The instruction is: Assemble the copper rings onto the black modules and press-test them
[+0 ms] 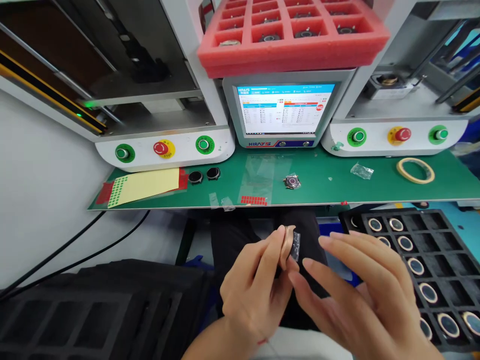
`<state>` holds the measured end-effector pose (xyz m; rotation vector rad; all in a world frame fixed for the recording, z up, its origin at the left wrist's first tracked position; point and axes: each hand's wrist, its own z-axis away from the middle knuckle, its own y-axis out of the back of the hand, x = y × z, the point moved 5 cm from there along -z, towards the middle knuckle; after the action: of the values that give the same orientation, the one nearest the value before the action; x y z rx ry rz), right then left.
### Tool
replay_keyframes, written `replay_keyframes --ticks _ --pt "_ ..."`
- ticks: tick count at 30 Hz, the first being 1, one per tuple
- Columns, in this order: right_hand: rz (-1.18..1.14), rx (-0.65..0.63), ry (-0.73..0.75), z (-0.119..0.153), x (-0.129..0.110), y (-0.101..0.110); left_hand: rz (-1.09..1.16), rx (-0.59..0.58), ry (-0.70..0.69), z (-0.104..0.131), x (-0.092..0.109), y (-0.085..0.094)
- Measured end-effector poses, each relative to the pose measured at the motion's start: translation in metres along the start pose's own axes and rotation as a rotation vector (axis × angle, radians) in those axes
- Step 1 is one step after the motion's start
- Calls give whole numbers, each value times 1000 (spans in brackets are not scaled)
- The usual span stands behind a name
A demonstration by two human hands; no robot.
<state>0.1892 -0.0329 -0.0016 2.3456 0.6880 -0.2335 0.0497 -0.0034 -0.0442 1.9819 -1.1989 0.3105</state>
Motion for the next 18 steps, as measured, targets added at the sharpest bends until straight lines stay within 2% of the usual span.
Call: replay_keyframes --ticks 3,6,11,18 --pt "156 -17 134 4 -11 -6 -22 -25 -20 1 0 1" --pt "155 -62 117 6 -12 -12 -19 -35 -24 1 1 3" --pt "104 -66 62 7 -10 -15 -5 -83 -32 2 0 2" --pt "-44 -84 -49 12 -1 -9 0 -39 -72 0 4 2"
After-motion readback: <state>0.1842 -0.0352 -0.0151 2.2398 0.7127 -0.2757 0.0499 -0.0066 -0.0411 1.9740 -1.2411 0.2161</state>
